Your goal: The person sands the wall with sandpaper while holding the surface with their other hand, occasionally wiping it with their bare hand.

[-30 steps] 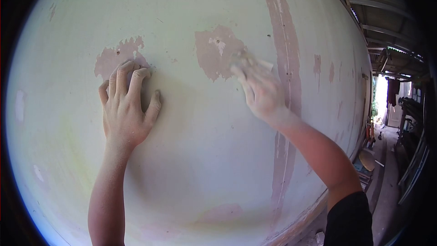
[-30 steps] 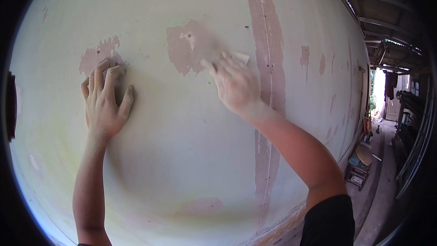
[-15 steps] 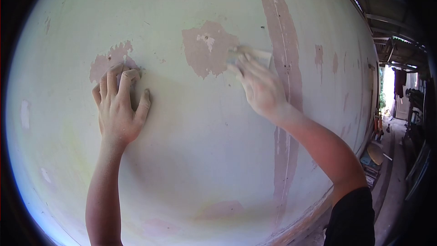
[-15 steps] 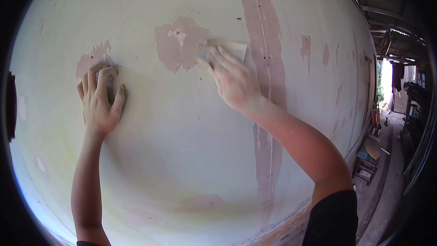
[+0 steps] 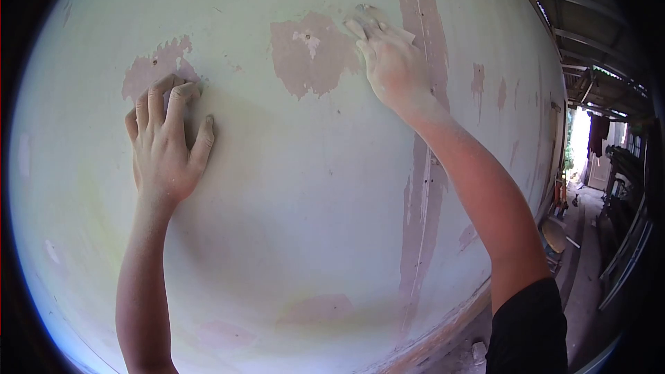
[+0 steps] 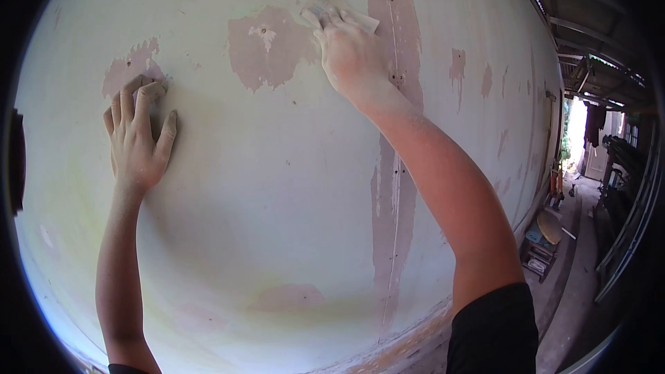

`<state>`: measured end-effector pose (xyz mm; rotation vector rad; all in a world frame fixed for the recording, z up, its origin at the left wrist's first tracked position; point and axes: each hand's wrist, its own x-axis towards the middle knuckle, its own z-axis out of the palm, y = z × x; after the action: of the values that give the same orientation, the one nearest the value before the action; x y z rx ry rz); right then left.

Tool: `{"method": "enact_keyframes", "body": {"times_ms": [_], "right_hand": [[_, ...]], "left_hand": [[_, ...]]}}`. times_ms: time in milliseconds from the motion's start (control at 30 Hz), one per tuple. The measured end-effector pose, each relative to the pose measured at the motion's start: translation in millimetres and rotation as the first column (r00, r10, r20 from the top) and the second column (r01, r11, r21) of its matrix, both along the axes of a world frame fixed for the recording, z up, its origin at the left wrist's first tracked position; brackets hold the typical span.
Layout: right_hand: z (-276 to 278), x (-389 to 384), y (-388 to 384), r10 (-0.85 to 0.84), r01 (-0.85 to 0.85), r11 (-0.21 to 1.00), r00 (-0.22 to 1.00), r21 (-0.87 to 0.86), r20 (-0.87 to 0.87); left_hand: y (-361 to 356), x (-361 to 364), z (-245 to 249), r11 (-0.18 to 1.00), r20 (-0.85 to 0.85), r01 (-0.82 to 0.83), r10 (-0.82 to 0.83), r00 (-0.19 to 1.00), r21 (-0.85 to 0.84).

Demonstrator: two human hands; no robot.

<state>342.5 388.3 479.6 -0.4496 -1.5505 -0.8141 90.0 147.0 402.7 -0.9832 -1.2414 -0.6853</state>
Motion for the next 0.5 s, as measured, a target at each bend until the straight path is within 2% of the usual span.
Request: {"method": "enact_keyframes", "body": {"times_ms": [67, 233, 300, 400, 467, 500], "right_hand": [[-26.6, 5.3, -3.9, -0.033, 0.02, 0.984, 0.997, 0.175, 0.072], [-125.3, 21.0, -8.5, -0.025, -0.043, 0.968, 0.963, 0.247, 0.267], [-141.9, 30.0, -7.6, -0.176, 0.035, 0.932, 0.914, 0.36, 0.367], [-107.0, 35.6, -2.6, -0.172, 0.031, 0.932, 0.915, 0.362, 0.364], [-65.8, 22.8, 0.3, -0.043, -0.01, 0.975, 0.972, 0.221, 0.233], [-37.0, 18.6, -3.1, -0.045, 0.004, 0.979, 0.979, 0.203, 0.198]], "left_hand": [[-0.3, 0.3, 0.7, 1.0, -0.01, 0.007, -0.007, 1.0, 0.005], [0.2, -0.2, -2.2, 1.0, -0.01, 0.024, -0.024, 1.0, 0.001], [1.0, 1.2, -2.1, 1.0, -0.026, 0.028, -0.028, 0.999, -0.008], [2.9, 0.5, 2.1, 1.0, -0.032, 0.018, -0.018, 0.999, -0.003], [2.1, 2.8, 2.4, 1.0, -0.017, 0.015, -0.015, 1.0, -0.016], [1.2, 3.5, 2.6, 0.999, 0.003, 0.022, -0.022, 1.0, -0.038]]}}
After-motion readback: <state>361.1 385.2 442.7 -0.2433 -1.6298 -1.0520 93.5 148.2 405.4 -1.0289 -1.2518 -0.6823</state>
